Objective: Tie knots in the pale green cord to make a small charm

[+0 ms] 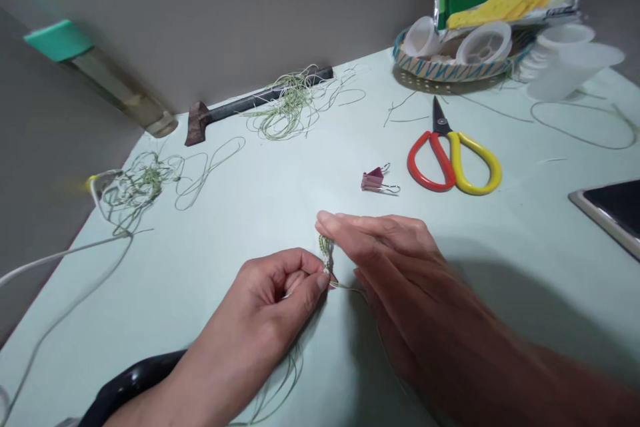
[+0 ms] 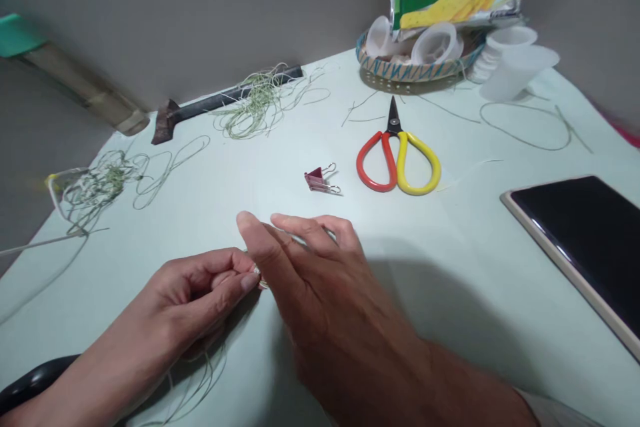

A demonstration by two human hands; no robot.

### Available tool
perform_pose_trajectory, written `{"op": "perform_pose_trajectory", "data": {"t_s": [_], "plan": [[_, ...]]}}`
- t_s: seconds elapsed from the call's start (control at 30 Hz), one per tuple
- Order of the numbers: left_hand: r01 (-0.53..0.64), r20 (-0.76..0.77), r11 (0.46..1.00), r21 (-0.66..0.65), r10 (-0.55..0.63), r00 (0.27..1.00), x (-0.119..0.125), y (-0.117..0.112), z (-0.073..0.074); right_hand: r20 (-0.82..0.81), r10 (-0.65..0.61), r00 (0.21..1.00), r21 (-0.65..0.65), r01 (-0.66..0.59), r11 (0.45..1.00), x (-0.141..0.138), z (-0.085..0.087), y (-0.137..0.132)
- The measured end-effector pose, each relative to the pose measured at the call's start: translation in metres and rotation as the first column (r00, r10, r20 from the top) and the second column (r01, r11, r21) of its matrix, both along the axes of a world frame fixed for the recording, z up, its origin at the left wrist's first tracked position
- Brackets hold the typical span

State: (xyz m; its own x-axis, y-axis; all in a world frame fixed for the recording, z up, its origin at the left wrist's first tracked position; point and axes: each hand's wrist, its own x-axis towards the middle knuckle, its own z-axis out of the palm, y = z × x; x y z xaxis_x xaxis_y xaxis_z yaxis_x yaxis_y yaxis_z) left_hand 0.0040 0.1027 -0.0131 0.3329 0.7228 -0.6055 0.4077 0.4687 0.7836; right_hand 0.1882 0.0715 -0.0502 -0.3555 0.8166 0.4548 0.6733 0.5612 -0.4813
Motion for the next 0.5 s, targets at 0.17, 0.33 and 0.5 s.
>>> {"op": "perform_pose_trajectory", "data": {"t_s": [0.17, 0.33, 0.5], "plan": [[-0.004, -0.005, 0.999, -0.039, 0.004, 1.000, 0.0012, -0.0001, 0.0026, 0.119, 0.025, 0.993, 0.013, -0.027, 1.000, -0.0004, -0.0086, 0.0032], [0.000, -0.016, 1.000, 0.000, 0.000, 1.000, 0.0025, -0.0002, 0.0050, 0.107, -0.008, 0.994, 0.039, 0.004, 0.999, 0.0005, -0.0042, -0.0010], [0.055, -0.004, 0.998, 0.041, -0.055, 0.998, 0.0025, 0.0005, 0.0045, 0.163, 0.100, 0.981, -0.005, -0.101, 0.995, 0.0004, -0.0008, -0.0038]]}}
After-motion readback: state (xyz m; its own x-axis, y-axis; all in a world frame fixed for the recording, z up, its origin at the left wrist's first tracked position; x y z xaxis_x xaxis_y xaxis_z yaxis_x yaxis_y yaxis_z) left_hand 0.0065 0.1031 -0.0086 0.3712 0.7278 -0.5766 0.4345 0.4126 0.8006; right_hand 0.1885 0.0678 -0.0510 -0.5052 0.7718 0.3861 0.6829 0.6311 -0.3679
